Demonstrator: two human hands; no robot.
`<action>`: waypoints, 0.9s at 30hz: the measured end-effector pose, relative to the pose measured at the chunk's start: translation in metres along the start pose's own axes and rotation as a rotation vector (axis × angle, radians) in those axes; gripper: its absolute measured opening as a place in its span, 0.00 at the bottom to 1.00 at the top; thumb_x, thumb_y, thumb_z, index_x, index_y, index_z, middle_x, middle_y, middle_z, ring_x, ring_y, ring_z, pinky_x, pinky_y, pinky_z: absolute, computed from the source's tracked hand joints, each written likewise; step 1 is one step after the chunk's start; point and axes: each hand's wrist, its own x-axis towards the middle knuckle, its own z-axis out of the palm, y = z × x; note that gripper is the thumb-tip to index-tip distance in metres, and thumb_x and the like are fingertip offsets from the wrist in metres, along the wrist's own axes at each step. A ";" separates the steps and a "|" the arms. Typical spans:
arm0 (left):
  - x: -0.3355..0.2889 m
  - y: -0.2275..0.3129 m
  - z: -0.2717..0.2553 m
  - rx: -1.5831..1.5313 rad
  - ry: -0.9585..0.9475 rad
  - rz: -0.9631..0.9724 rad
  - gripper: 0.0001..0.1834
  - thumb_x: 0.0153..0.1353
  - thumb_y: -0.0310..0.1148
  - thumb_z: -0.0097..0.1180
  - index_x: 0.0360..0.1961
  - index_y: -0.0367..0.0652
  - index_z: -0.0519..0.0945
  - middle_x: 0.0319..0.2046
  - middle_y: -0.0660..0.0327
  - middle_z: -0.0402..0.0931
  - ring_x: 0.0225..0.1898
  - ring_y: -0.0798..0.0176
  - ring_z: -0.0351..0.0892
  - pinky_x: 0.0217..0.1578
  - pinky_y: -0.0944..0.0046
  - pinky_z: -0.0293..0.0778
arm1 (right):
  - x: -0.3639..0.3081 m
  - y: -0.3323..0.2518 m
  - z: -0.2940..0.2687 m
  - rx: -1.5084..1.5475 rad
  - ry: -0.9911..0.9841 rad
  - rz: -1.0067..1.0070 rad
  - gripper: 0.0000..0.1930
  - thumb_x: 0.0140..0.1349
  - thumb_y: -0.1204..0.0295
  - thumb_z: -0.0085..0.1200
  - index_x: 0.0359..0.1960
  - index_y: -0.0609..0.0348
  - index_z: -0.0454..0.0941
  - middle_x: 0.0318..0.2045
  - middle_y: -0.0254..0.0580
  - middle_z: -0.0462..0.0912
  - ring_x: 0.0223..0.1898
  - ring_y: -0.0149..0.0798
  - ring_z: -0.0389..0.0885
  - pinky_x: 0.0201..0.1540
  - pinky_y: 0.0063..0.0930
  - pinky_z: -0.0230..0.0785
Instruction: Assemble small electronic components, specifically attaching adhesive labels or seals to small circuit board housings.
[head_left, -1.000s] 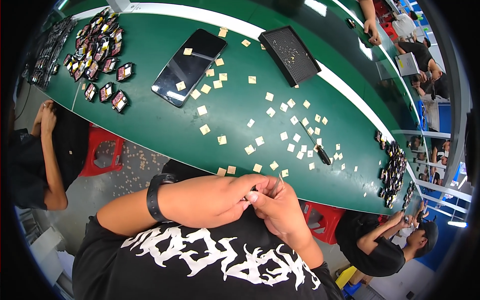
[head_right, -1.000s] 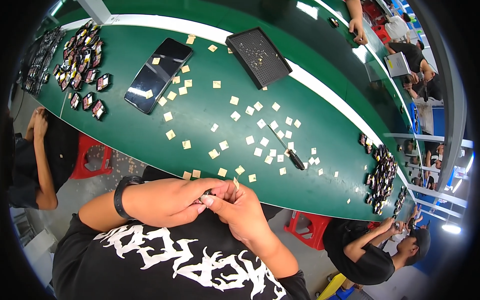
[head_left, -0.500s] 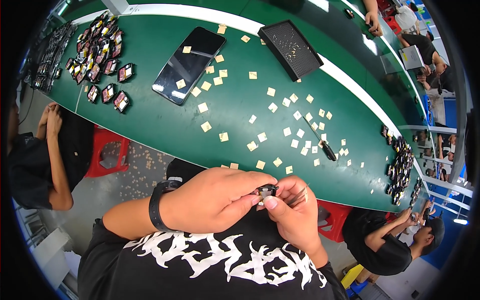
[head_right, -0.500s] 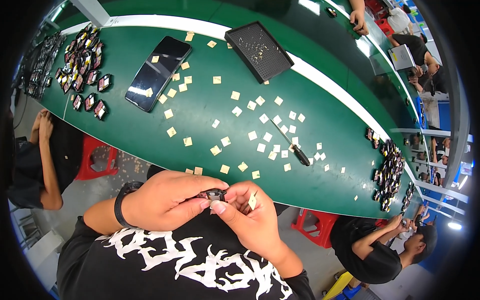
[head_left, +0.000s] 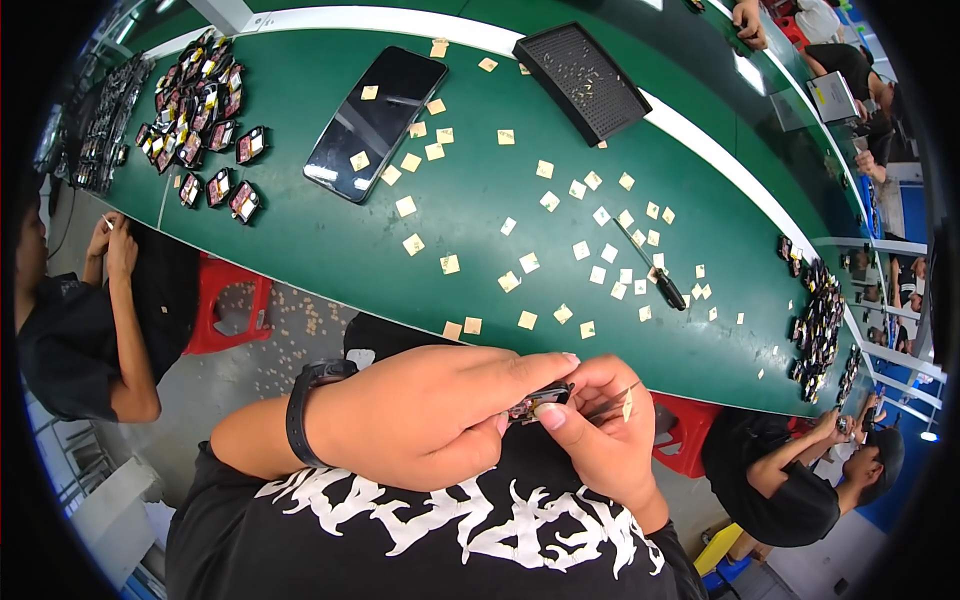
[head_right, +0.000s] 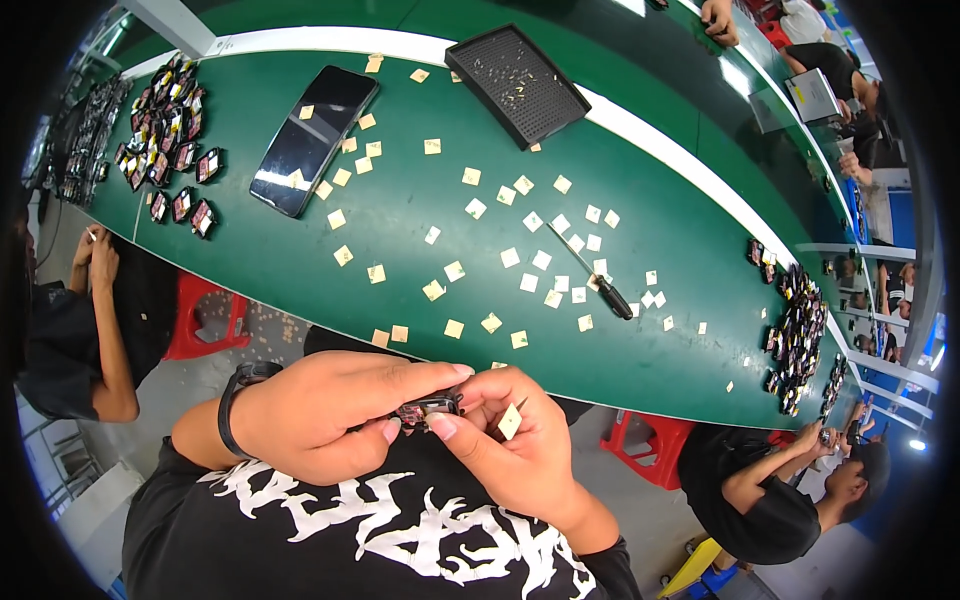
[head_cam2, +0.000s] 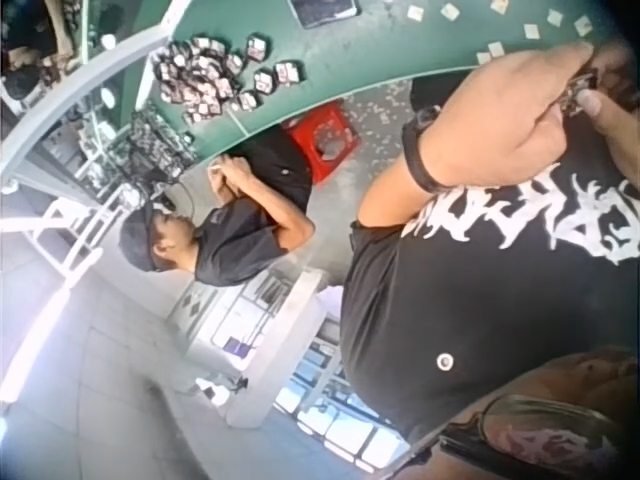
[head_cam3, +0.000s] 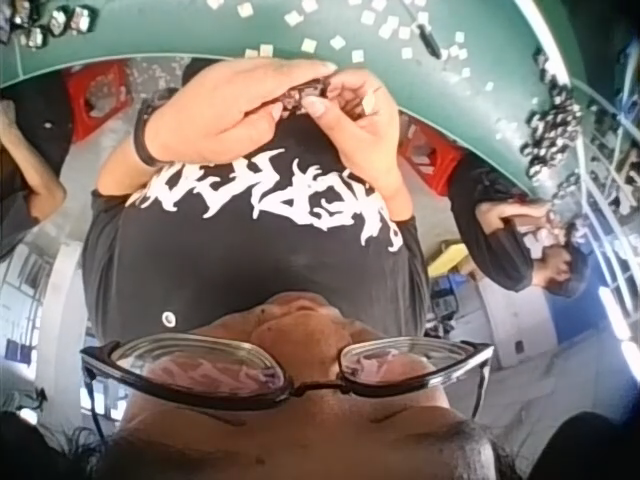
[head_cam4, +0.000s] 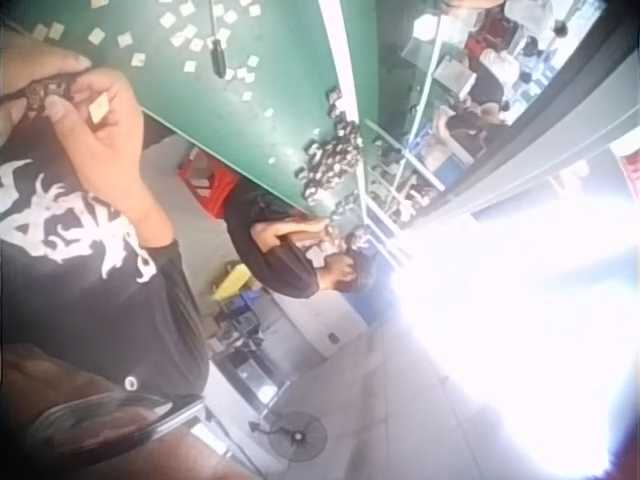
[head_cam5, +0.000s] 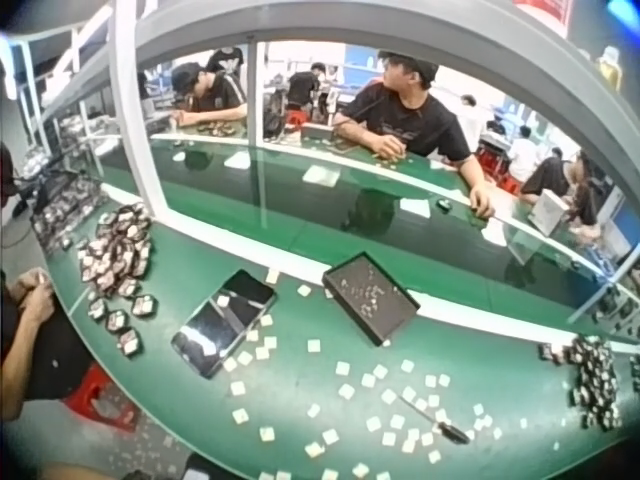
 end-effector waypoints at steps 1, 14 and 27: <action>0.003 0.001 0.000 0.012 0.009 0.012 0.32 0.61 0.18 0.51 0.69 0.33 0.69 0.49 0.46 0.82 0.46 0.46 0.85 0.48 0.58 0.79 | -0.001 0.002 -0.001 -0.018 0.014 -0.035 0.10 0.66 0.79 0.64 0.44 0.61 0.76 0.33 0.31 0.80 0.27 0.16 0.69 0.29 0.14 0.60; -0.079 -0.116 -0.130 0.226 1.022 -0.419 0.06 0.77 0.31 0.48 0.43 0.40 0.74 0.26 0.69 0.73 0.22 0.79 0.69 0.19 0.77 0.61 | 0.027 -0.048 -0.294 -1.493 1.145 -0.528 0.13 0.59 0.74 0.66 0.46 0.59 0.82 0.40 0.45 0.83 0.34 0.50 0.83 0.37 0.42 0.76; -0.060 -0.089 -0.161 1.250 0.951 -0.536 0.14 0.73 0.35 0.52 0.36 0.32 0.76 0.31 0.45 0.74 0.33 0.42 0.76 0.35 0.46 0.70 | 0.085 -0.145 -0.336 -1.872 0.457 -0.179 0.25 0.53 0.82 0.55 0.55 0.50 0.80 0.56 0.43 0.80 0.47 0.51 0.85 0.50 0.46 0.78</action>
